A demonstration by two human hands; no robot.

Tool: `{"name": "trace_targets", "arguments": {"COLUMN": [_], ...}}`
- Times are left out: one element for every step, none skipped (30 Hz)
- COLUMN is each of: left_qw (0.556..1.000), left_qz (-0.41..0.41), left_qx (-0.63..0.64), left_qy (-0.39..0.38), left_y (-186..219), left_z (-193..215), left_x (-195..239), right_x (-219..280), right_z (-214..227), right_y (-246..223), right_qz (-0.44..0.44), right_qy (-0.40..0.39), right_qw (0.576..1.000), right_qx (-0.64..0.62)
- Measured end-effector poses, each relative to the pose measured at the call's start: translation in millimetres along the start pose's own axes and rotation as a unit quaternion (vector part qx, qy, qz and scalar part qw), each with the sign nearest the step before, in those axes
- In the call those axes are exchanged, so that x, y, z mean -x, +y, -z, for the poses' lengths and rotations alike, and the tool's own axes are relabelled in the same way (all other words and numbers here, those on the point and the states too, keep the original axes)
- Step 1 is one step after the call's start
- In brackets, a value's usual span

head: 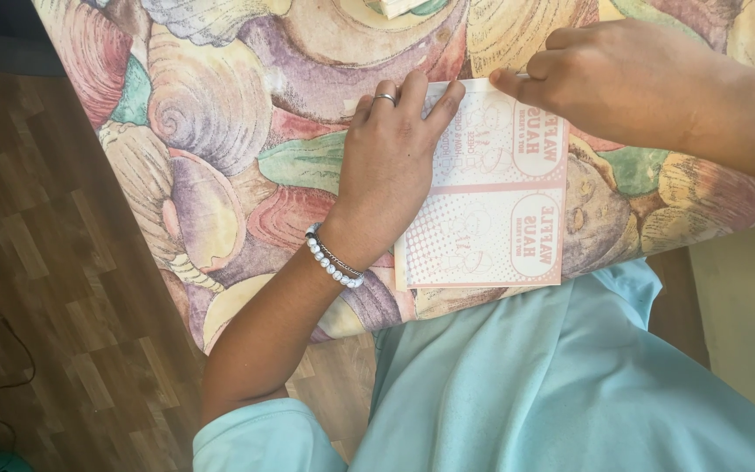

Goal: Folding printed paper sheets into bags or envelopes on a table.

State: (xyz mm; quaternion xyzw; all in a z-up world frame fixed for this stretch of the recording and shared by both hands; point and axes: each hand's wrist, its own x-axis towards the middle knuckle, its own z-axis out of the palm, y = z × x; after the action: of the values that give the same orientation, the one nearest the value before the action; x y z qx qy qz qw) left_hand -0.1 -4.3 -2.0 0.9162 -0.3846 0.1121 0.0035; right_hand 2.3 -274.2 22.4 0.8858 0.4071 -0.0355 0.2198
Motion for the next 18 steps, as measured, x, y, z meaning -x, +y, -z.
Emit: {"name": "trace_targets", "arguments": {"left_qw": [1.0, 1.0, 1.0, 1.0, 0.999, 0.999, 0.999, 0.999, 0.999, 0.999, 1.0, 1.0, 1.0, 1.0, 1.0, 1.0, 1.0, 1.0], "left_qz": [0.0, -0.001, -0.002, -0.002, 0.004, 0.011, 0.012, 0.009, 0.006, 0.006, 0.012, 0.019, 0.018, 0.014, 0.01, 0.01, 0.005, -0.001], "left_qx": [-0.001, -0.011, -0.021, -0.02, -0.032, -0.045, -0.046, -0.047, -0.049, -0.049, -0.017, 0.014, 0.014, 0.012, 0.01, 0.009, -0.002, -0.013], "left_qy": [0.0, 0.002, 0.003, 0.004, 0.007, 0.011, 0.014, -0.001, -0.016, -0.016, -0.01, -0.004, -0.003, -0.006, -0.009, -0.008, -0.016, -0.024], "left_y": [0.7, 1.5, 2.3, 3.2, 3.9, 3.4, 1.7, 0.5, -0.5, -1.1, -1.4, -1.8, -1.8, -2.0, -2.3, -2.7, -3.2, -4.0], "left_z": [0.8, 1.3, 1.8, 0.5, -0.7, -1.5, 1.1, 3.7, 6.0, 5.7, 5.3, 4.9, 4.0, 3.3, 2.5, 2.8, 3.0, 3.1], "left_x": [0.0, -0.4, -0.7, -0.8, -0.8, -1.4, -4.1, -5.4, -6.7, -7.2, -8.0, -9.2, -8.8, -8.7, -8.6, -8.6, -8.6, -8.9], "right_x": [0.5, 1.4, 2.3, 0.6, -1.2, -4.8, -5.6, -6.6, -7.5, -8.6, -9.5, -10.2, -10.8, -11.6, -12.4, -13.1, -13.9, -15.0], "right_z": [-12.2, -24.3, -36.5, -29.3, -21.7, -13.6, -5.8, 1.3, 8.2, 3.6, -1.2, -5.9, -6.8, -7.4, -8.0, -8.5, -9.0, -9.6], "right_y": [4.5, 9.2, 13.9, 18.4, 22.9, 28.8, 30.0, 29.8, 29.6, 30.5, 31.7, 33.2, 34.5, 36.4, 38.2, 38.8, 39.3, 40.2], "right_qz": [0.0, 0.014, 0.029, 0.029, -0.004, -0.036, -0.036, -0.15, -0.261, -0.262, -0.285, -0.306, -0.307, -0.311, -0.315, -0.315, -0.317, -0.319], "right_qy": [0.0, 0.003, 0.006, 0.005, 0.017, 0.031, 0.032, -0.07, -0.167, -0.167, -0.173, -0.177, -0.177, -0.178, -0.18, -0.179, -0.174, -0.17], "right_qw": [1.0, 1.0, 0.999, 0.999, 0.976, 0.913, 0.914, 0.869, 0.799, 0.799, 0.753, 0.703, 0.703, 0.686, 0.67, 0.67, 0.673, 0.676], "right_qx": [0.0, -0.007, -0.014, -0.013, -0.215, -0.406, -0.403, -0.466, -0.515, -0.515, -0.568, -0.617, -0.617, -0.633, -0.648, -0.648, -0.645, -0.642]}}
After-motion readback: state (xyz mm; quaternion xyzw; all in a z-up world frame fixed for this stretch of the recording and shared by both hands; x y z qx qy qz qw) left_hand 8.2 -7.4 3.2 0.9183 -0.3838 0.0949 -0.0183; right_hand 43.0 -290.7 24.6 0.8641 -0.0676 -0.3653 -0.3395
